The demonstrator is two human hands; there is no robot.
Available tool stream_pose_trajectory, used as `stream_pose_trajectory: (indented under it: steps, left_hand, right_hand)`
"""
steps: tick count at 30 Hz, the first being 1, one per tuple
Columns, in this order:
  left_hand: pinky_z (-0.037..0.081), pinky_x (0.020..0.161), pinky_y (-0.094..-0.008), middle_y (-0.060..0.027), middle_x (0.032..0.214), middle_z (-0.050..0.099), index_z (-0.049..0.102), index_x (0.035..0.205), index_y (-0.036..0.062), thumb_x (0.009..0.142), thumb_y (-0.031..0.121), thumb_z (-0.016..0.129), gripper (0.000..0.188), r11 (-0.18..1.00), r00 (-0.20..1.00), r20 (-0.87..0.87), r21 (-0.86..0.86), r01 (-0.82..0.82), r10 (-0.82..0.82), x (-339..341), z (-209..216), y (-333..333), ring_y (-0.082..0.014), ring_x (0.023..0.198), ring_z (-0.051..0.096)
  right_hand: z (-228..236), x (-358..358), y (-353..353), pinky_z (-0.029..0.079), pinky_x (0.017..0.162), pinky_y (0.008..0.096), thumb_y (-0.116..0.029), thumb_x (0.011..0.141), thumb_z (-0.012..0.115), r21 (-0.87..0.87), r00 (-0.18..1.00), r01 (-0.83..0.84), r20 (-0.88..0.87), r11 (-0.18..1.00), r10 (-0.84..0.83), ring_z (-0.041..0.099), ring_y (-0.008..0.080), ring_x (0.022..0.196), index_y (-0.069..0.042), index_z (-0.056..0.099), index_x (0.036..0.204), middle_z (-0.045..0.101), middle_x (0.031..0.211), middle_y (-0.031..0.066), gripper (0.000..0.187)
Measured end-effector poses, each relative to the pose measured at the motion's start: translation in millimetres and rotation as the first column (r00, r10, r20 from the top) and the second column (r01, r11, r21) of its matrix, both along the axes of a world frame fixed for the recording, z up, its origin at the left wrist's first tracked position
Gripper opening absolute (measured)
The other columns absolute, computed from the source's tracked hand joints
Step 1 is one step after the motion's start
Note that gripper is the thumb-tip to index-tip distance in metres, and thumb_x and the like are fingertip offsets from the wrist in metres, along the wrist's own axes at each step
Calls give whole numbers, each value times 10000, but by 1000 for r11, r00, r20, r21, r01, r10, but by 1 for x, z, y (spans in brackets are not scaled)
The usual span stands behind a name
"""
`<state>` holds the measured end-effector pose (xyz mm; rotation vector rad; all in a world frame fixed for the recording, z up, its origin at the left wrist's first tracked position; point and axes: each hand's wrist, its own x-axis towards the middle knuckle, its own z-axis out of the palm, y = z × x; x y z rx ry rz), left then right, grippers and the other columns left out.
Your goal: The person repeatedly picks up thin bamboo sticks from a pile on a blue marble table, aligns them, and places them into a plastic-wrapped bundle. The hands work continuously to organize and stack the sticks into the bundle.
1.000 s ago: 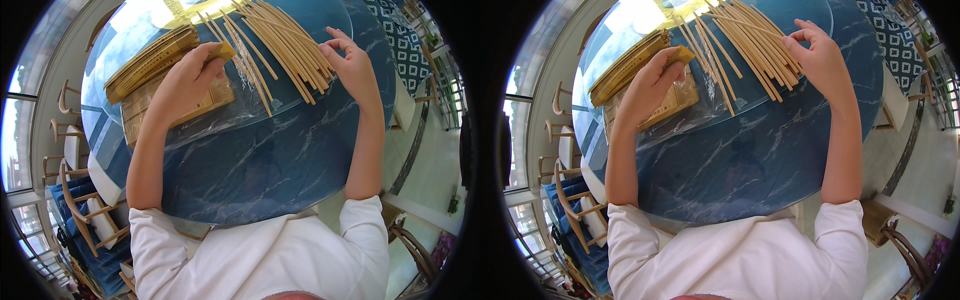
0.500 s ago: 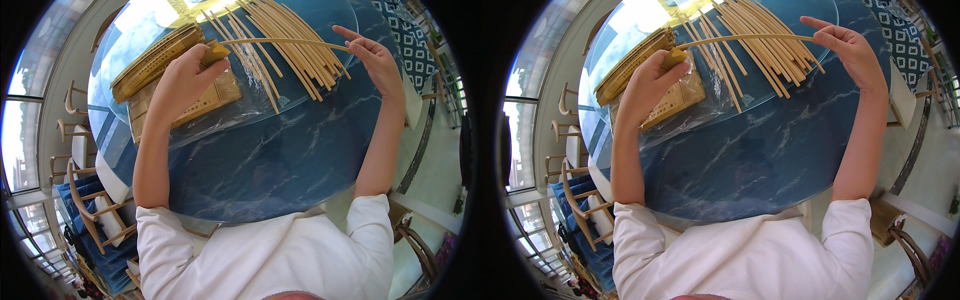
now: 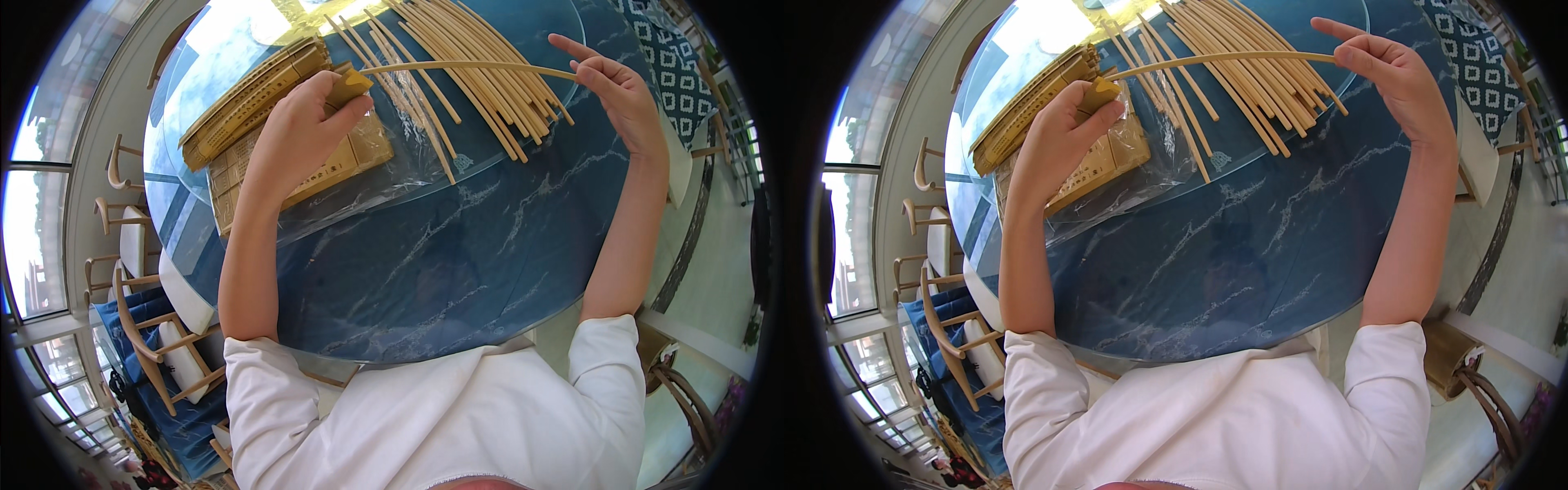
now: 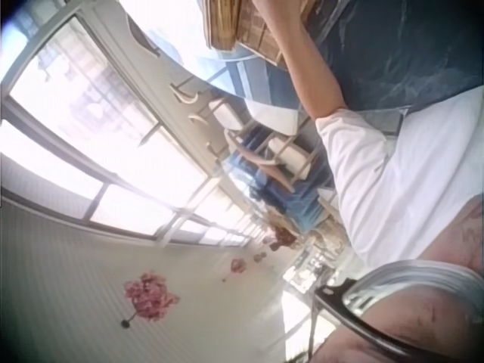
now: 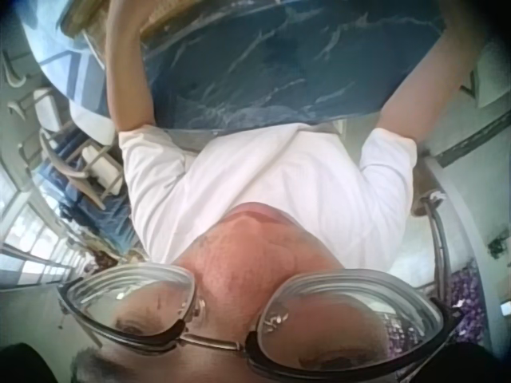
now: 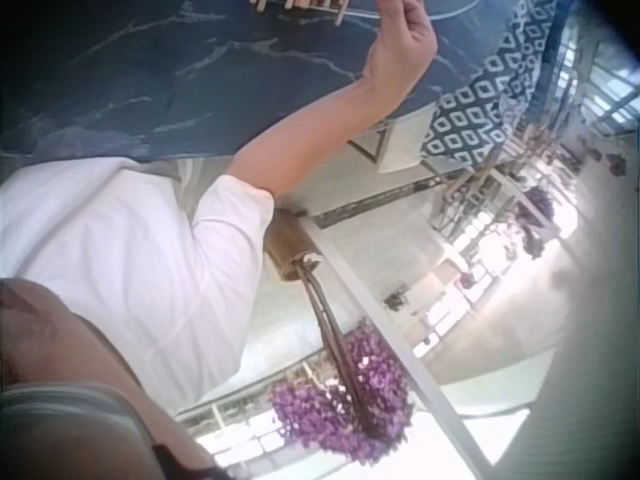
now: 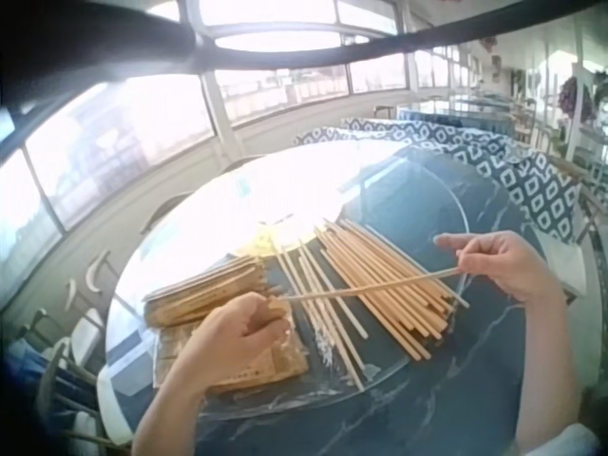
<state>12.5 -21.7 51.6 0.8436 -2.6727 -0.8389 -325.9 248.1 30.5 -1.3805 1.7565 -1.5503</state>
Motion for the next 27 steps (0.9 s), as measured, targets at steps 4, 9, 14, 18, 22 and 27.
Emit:
stream_pose_trajectory:
  steps: [4,9,14,18,22,27]
  left_hand:
    - [470,659,-370,-98,791,605,640,989,20,1034,365,755,367,995,987,-143,-79,66,-77,3,-11,-4,-206,721,597]
    - [566,804,-307,-76,990,747,663,1123,17,1044,282,769,296,990,997,-17,-129,66,-69,1,-5,0,-134,899,707]
    - [534,735,-309,-42,877,668,656,1070,37,1034,283,781,277,971,989,-45,-205,126,-138,3,-9,-6,-120,810,642]
    - [504,700,-306,-29,832,617,647,1042,45,1028,289,789,283,979,991,-57,-168,113,-124,3,-9,-5,-116,773,594]
    - [482,673,-295,-23,825,618,644,1035,44,1023,289,795,287,978,995,-15,-187,95,-99,3,-4,-2,-105,761,580]
    - [466,654,-294,-16,799,607,653,1055,34,1020,277,799,286,980,993,-71,-180,81,-95,3,-11,-6,-101,731,560]
  right_hand:
    - [4,8,-3,377,1207,349,-337,999,796,38,999,10,-53,999,-8,633,182,1377,-100,828,982,671,1494,189,240]
    - [4,8,-1,381,1209,349,-347,1000,793,60,998,27,-63,998,-24,642,186,1368,-103,829,982,680,1487,174,247]
    - [3,6,-2,387,1216,362,-350,1004,788,57,995,36,-92,998,-30,630,217,1396,-89,830,1002,695,1470,160,265]
    - [0,7,-2,373,1245,388,-353,1007,785,53,988,48,-147,997,-40,568,263,1475,-81,830,1025,701,1457,165,276]
    - [0,6,-3,354,1268,406,-353,1009,783,57,985,49,-168,997,-38,515,284,1526,-78,829,1041,702,1454,169,281]
    - [2,8,-2,389,1242,388,-350,1021,770,70,987,36,-156,997,-25,561,276,1485,-72,825,1048,698,1456,176,285]
